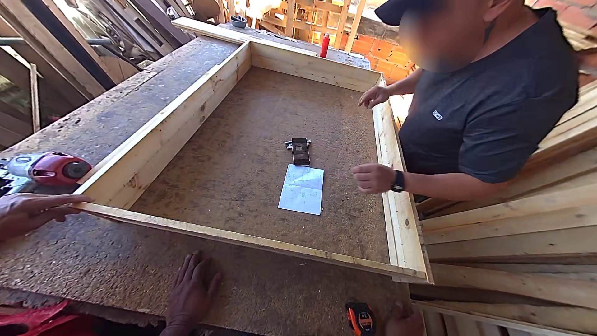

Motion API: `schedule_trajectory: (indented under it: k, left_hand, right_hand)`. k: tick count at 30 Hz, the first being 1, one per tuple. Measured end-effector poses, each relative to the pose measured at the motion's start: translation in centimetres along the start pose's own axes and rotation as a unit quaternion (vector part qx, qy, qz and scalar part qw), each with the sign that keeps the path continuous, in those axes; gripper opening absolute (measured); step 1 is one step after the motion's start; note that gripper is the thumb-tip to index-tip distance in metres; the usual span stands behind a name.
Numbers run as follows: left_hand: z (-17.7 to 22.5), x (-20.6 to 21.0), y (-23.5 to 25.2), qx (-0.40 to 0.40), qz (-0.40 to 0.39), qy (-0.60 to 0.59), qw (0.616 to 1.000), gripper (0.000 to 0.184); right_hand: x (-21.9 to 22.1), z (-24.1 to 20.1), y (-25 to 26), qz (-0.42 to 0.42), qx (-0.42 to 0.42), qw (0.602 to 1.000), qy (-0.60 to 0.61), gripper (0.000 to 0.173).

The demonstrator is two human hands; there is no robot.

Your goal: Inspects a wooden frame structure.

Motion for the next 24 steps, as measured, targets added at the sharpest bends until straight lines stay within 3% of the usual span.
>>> schedule_trajectory:
  k: [24]
  left_hand:
    - [-0.39, 0.25, -0.02, 0.002, 0.005, 0.008, 1.000, 0.075]
  right_hand:
    - [0.17, -0.15, -0.12, -0.011, 0.023, 0.999, -0.022, 0.054]
Point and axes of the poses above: each hand's wrist, its own y-axis towards the middle knuckle, its own x-axis out of the palm, z = x × y, the point moved 10 cm from there along y, towards the middle knuckle, and after that the axes turned 3 degrees about -z, right-handed, at the moved point
